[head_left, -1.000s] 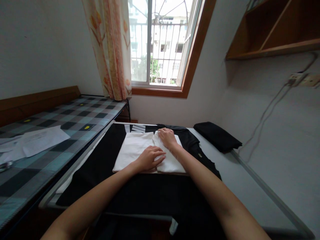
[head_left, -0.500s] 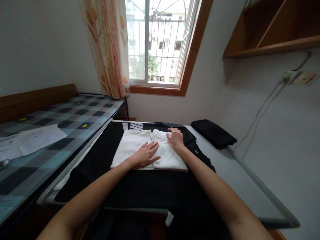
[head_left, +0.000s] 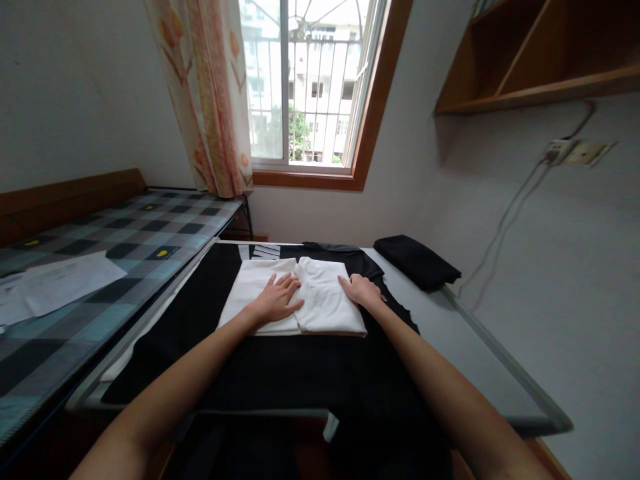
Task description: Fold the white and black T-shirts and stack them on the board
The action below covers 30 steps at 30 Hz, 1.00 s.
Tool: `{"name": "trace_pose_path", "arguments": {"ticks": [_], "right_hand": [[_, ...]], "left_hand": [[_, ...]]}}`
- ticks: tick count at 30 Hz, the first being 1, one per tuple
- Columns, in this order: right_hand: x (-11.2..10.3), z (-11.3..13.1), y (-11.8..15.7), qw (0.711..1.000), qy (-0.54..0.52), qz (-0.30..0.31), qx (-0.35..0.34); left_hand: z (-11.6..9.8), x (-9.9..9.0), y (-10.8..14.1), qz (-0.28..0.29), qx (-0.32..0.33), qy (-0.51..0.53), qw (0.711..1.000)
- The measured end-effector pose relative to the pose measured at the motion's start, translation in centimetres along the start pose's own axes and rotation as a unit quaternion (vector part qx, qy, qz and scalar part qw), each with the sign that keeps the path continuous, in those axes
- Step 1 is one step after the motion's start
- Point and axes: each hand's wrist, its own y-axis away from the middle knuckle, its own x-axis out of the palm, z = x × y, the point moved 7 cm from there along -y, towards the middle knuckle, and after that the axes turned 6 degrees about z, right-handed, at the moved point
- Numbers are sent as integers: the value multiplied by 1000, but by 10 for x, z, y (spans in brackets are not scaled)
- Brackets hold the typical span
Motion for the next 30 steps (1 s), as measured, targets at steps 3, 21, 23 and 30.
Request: {"name": "trace_pose_path", "arguments": {"ticks": [3, 21, 23, 30], "right_hand": [[2, 6, 9, 999, 6, -33, 4], [-49, -48, -16, 985, -28, -167, -16], [-53, -72, -26, 988, -10, -151, 9], [-47, -17, 16, 964, 39, -221, -141]], "left_hand": [[-1, 1, 0, 22, 10, -3, 1000], [86, -53, 13, -163, -194, 138, 958], [102, -41, 12, -139, -233, 187, 944], [114, -7, 2, -79, -283, 237, 926]]}}
